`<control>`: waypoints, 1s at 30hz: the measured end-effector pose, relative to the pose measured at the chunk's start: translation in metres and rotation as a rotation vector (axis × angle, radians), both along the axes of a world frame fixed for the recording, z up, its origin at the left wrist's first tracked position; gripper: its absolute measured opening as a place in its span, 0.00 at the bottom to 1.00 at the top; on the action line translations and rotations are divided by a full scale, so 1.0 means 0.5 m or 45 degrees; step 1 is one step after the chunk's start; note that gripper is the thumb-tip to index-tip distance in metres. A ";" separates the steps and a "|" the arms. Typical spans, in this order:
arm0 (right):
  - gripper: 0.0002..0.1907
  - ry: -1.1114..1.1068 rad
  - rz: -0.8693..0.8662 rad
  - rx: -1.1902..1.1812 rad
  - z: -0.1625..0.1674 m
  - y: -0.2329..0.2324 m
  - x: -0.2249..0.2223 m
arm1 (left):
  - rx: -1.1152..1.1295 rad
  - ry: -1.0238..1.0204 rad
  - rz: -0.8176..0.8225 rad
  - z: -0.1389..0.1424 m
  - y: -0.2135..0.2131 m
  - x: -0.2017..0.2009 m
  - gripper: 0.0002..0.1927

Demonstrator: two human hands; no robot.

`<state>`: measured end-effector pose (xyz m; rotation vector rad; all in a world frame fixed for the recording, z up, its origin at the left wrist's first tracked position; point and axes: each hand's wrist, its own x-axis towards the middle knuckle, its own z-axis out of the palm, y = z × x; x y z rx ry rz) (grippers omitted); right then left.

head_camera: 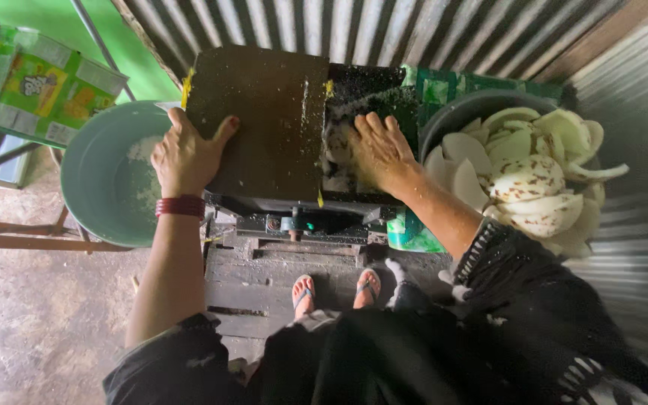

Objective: The person holds a manual grating machine steady with one hand while pressing coconut halves against the grating surface with the other, grating the coconut flesh. Grated coconut collects on the machine and in a basin, and a bucket of ungrated coconut halves sits beside the machine.

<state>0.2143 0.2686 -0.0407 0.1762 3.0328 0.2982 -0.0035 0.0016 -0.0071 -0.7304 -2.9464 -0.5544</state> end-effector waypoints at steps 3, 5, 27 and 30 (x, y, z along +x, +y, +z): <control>0.22 -0.102 -0.141 -0.126 0.005 0.004 0.003 | 0.022 0.058 -0.013 -0.004 -0.002 0.004 0.50; 0.25 -0.131 -0.308 -0.423 0.006 0.023 0.002 | 0.016 0.014 -0.003 -0.003 -0.003 0.002 0.50; 0.09 0.103 0.186 0.243 -0.016 -0.010 -0.003 | 0.042 -0.007 -0.010 0.011 0.000 0.007 0.47; 0.12 0.231 0.237 0.462 0.005 0.016 0.012 | 0.059 -0.012 -0.026 0.010 -0.005 0.011 0.46</control>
